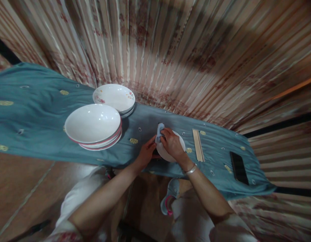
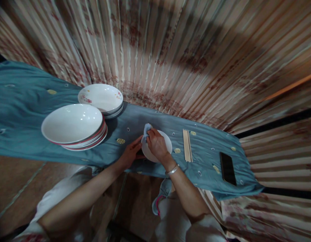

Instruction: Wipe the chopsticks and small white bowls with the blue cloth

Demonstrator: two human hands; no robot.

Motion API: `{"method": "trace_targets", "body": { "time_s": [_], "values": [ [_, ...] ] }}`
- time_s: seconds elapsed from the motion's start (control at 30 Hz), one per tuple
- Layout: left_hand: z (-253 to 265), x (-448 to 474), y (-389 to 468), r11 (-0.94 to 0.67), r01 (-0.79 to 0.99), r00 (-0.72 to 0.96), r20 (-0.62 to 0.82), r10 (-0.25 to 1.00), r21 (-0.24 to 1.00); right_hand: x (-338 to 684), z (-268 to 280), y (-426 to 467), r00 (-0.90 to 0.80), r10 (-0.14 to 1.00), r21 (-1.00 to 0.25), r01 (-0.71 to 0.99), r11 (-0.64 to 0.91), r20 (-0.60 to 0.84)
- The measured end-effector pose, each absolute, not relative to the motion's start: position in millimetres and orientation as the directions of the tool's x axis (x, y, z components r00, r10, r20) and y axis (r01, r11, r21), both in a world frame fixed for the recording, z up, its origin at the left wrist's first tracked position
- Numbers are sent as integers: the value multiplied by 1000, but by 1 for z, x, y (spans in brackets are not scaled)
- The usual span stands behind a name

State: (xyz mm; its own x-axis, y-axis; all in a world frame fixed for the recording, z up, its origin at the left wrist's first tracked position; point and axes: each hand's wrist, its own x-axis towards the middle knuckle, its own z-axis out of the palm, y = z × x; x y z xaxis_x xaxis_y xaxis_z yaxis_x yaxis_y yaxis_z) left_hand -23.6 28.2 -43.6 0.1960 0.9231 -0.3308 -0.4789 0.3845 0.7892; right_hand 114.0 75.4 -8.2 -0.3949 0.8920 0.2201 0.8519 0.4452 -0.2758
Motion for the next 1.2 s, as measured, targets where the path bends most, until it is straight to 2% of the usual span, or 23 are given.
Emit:
{"method": "trace_targets", "body": {
  "time_s": [0.3,0.53,0.8,1.2],
  "values": [
    [-46,-23,29,394,-472,232,-320,919,789,133,11,93,-258,966,-19,966,259,30],
    [-45,-23,28,378,-458,221,-309,925,805,153,21,85,-153,986,120,980,159,-63],
    [-47,-23,29,383,-463,204,-324,924,800,173,22,61,-149,988,163,975,152,-30],
    [-47,-22,31,386,-458,200,-331,922,801,192,16,3,-218,976,74,974,216,21]
  ]
}}
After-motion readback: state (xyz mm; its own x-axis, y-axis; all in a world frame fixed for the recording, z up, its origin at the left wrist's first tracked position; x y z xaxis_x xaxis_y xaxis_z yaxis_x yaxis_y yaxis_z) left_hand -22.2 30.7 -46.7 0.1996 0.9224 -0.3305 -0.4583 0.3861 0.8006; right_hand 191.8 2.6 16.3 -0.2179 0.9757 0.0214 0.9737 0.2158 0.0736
